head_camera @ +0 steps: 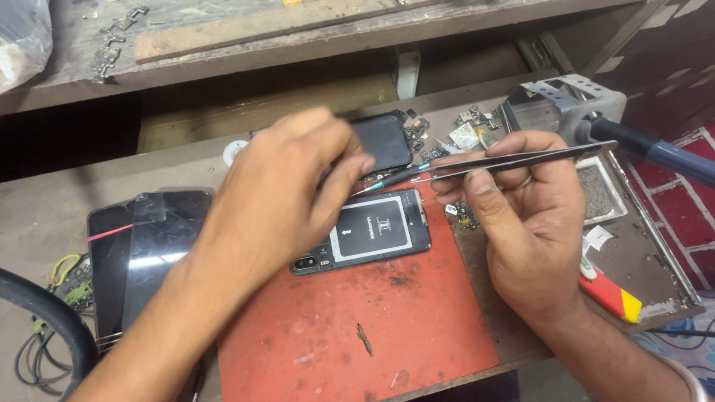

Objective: The person uses tweezers to place small components onto a disassembled mobile phone chassis and then uses a small screwdriver to tighten screws on the device. The work is performed on a cluttered workbench with various tools and parts visible.

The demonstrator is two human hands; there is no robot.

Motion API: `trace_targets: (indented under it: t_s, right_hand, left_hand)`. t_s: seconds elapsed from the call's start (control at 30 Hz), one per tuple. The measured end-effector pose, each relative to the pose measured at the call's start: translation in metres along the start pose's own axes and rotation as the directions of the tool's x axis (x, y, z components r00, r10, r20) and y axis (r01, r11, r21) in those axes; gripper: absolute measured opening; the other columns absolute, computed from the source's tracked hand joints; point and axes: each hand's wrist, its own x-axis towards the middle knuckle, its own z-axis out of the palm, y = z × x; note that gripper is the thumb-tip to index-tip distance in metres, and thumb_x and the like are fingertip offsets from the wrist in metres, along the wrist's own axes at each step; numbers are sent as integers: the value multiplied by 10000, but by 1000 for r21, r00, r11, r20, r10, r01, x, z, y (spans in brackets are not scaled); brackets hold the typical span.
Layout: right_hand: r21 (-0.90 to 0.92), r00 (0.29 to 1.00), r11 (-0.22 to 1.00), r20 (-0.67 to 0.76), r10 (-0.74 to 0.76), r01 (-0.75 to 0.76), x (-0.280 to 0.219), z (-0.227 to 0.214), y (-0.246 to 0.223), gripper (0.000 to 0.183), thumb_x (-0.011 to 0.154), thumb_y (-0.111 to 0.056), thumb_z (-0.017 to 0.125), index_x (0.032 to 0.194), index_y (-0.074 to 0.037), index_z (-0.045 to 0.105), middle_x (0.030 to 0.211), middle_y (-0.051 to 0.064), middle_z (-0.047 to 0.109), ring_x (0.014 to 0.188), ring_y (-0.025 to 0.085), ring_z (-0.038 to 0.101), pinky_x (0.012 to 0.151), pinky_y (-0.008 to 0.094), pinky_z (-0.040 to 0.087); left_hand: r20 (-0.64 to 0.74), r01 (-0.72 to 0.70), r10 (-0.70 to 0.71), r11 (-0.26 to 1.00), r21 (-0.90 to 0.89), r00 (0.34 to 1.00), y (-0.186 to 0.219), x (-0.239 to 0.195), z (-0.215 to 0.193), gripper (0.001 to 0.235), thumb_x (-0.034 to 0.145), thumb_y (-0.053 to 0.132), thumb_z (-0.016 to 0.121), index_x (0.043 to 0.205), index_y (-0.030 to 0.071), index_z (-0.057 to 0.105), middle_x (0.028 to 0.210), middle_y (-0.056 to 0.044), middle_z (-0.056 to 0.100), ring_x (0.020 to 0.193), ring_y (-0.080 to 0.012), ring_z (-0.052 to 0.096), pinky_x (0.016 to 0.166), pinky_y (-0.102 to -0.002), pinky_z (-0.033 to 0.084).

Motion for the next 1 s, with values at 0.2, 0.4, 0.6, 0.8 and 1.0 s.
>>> trace_targets:
  t_s: [0.2,0.4,0.6,0.8,1.0]
  right_hand:
    - [124,998,992,57,15,-22,-1,13,-8,221,1118,8,535,1305,-17,421,1145,226,680,1040,271,732,989,427,650]
    - [189,983,975,163,86,-116,-2,27,-16,211,1105,-27,478,1274,-35,352,1180,284,696,1131,349,738,1022,468,640]
    - [200,978,974,197,63,-103,-5,36,-18,199,1123,-34,448,1279,-55,327,1184,290,686,1148,359,737,1037,492,650]
    - [169,971,983,238,28,-70,-8,37,-19,231,1119,-16,476,1285,-57,322,1232,271,647,1232,339,691,1057,505,655]
    - [167,968,985,252,6,-50,-10,35,-19,246,1130,8,485,1287,-75,315,1243,284,654,1242,347,697,1068,513,657]
  left_hand:
    - [-70,161,-183,957,-241,981,28,-33,-7,59,911,69,733,959,36,740,884,-64,704,705,-168,691,586,-297,522]
    - [-159,145,-199,943,-300,967,36,-45,-3,85,902,41,769,973,23,727,895,-42,708,664,-102,658,552,-241,493]
    - [-164,202,-266,923,-326,950,36,-53,-1,74,892,45,775,950,27,734,868,-15,710,610,-55,607,495,-216,461]
    - [-225,136,-222,929,-343,949,35,-58,0,86,898,36,788,953,19,724,907,-29,709,660,-61,622,530,-212,477]
    - [-227,113,-205,926,-361,952,35,-60,0,93,892,60,805,935,30,728,890,-24,708,695,-64,643,550,-203,502]
